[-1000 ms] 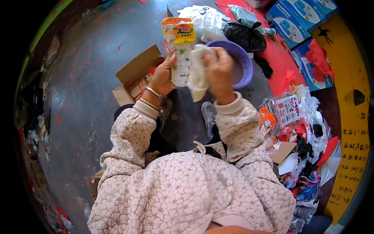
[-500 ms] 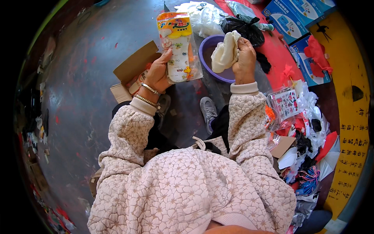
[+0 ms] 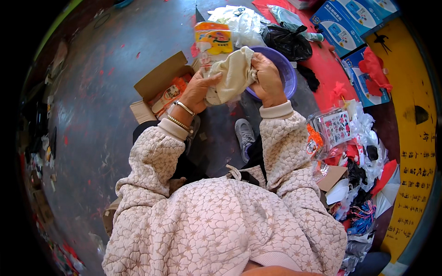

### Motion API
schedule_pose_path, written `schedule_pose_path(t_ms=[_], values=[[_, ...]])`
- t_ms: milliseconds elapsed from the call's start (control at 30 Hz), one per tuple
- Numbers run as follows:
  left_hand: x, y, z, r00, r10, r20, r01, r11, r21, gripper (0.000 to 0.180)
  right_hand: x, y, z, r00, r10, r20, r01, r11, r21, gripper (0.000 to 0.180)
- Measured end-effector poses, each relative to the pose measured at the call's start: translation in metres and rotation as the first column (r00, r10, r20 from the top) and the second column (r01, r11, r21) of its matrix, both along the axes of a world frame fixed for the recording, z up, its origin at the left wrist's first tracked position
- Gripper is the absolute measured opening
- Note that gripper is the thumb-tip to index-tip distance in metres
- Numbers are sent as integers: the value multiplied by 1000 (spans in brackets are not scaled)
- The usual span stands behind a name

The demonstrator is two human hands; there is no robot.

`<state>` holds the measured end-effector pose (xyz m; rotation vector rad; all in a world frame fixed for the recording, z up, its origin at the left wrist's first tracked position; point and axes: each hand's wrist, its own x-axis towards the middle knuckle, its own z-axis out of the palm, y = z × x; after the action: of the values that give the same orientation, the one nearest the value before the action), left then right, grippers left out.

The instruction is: The person sits on the floor and repeatedly wipes the surface of small packaged items with a white cloth. They pick up each package, wipe it thoroughly, and place it into a cardboard box. The process is repeated for multiple packages.

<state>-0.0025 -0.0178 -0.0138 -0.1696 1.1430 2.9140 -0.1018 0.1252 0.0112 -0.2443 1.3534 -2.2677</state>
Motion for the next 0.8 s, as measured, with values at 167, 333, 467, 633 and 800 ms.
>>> schedule_pose_path(t_ms=[167,333,467,633,800], values=[[-6,-7,-13,972,234,26,-235,970,58,38,-7,4,-14,972,-170,-163,198,966,167,15],[-4,-13,-12,975,216,55,-219,973,67,38,-9,10,-2,919,68,389,-8,988,-153,22],[-4,-6,-7,991,132,28,-133,989,69,32,4,7,1,965,176,195,-185,982,26,26],[-4,-12,-15,999,-39,23,31,958,286,38,-6,27,35,934,-352,56,356,922,-153,12],[0,-4,3,997,-79,-12,78,919,386,37,34,5,43,442,95,-892,424,854,301,12]])
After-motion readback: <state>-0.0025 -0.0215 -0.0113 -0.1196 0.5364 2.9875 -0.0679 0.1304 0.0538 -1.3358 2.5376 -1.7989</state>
